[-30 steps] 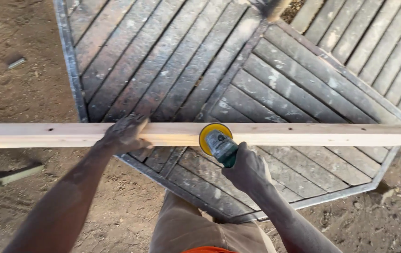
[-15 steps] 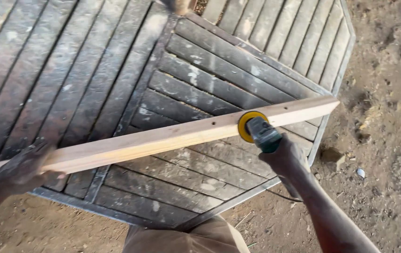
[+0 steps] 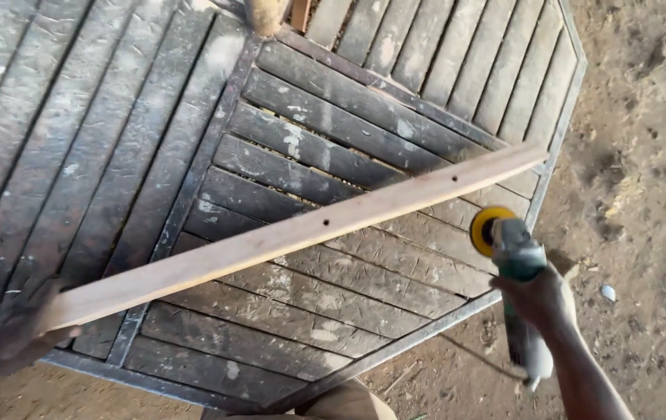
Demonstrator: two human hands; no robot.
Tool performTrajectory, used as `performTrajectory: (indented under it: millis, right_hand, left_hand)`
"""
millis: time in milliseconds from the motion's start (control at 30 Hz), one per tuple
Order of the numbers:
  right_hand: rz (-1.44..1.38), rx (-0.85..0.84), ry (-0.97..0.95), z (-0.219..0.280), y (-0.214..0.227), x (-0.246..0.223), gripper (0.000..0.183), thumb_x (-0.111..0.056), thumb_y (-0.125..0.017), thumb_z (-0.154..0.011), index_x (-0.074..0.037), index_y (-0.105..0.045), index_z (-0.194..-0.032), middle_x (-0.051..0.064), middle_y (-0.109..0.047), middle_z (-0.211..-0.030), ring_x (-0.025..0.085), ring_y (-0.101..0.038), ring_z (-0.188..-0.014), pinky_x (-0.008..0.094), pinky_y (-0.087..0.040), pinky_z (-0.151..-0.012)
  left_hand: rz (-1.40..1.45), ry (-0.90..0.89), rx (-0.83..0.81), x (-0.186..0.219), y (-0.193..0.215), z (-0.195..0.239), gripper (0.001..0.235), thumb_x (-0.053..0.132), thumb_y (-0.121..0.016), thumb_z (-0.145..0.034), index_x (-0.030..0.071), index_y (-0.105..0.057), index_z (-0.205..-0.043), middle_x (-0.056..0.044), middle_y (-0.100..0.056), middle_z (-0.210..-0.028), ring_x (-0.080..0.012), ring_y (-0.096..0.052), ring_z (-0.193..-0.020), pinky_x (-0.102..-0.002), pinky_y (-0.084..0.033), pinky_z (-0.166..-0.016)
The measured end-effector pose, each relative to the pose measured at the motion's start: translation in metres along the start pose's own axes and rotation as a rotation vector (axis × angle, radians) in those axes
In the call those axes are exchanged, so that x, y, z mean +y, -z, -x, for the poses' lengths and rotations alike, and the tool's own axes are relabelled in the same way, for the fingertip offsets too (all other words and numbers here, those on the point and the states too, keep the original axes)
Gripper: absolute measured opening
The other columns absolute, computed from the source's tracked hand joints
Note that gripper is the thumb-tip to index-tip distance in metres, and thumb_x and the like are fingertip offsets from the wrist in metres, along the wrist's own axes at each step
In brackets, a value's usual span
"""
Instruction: Using an angle grinder with a sanding disc to smooth the surface of a wooden board on a metal workbench.
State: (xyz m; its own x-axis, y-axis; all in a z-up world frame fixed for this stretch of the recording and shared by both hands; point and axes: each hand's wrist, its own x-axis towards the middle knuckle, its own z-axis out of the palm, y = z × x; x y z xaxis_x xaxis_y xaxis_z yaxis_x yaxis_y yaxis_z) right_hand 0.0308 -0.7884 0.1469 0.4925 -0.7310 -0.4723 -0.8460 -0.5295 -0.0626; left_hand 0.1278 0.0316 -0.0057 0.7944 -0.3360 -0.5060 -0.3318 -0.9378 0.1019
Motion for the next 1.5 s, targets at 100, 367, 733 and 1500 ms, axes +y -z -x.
performTrajectory:
  millis: [100,367,733,1500]
  right_hand:
    - [0.064,-0.024,-0.060,0.036,-0.008,0.001,0.056,-0.036,-0.090,-0.063,-0.010,-0.075,-0.110,0.016,-0.079,-0.090,0.030,-0.071,-0.072,0.042,-0.054,-0.060]
    - [0.050,-0.215,-0.163,0.127,-0.020,-0.031,0.047,-0.043,-0.084,-0.061,-0.011,-0.081,-0.095,0.013,-0.079,-0.082,0.028,-0.073,-0.074,0.039,-0.050,-0.066]
    - [0.062,-0.185,-0.086,0.197,-0.030,-0.051,0.058,-0.043,-0.078,-0.062,-0.018,-0.067,-0.113,0.012,-0.079,-0.097,0.035,-0.074,-0.088,0.045,-0.054,-0.074]
    - [0.159,-0.310,0.037,0.184,-0.053,-0.018,0.065,-0.045,-0.079,-0.075,-0.008,-0.058,-0.124,0.022,-0.075,-0.112,0.042,-0.071,-0.113,0.054,-0.056,-0.098]
  left_hand:
    - [0.207,0.067,-0.281,0.079,0.068,-0.008,0.130,0.064,-0.088,-0.064,0.035,-0.008,-0.162,-0.006,-0.014,-0.170,-0.0429,-0.030,-0.147,-0.063,-0.023,-0.121]
    - [0.117,-0.295,0.380,0.359,0.078,-0.113,0.115,0.067,-0.080,-0.075,0.002,-0.031,-0.157,-0.019,-0.045,-0.154,-0.0352,-0.055,-0.127,-0.052,-0.038,-0.113]
    - [0.124,-0.304,-0.033,0.348,0.047,-0.130,0.100,0.075,-0.034,-0.096,0.002,-0.013,-0.161,-0.027,-0.026,-0.163,-0.0429,-0.035,-0.144,-0.052,-0.029,-0.120]
    - [0.069,-0.535,-0.130,0.345,0.073,-0.065,0.076,0.067,-0.060,-0.090,0.008,-0.049,-0.137,-0.020,-0.063,-0.130,-0.0396,-0.067,-0.114,-0.048,-0.055,-0.096]
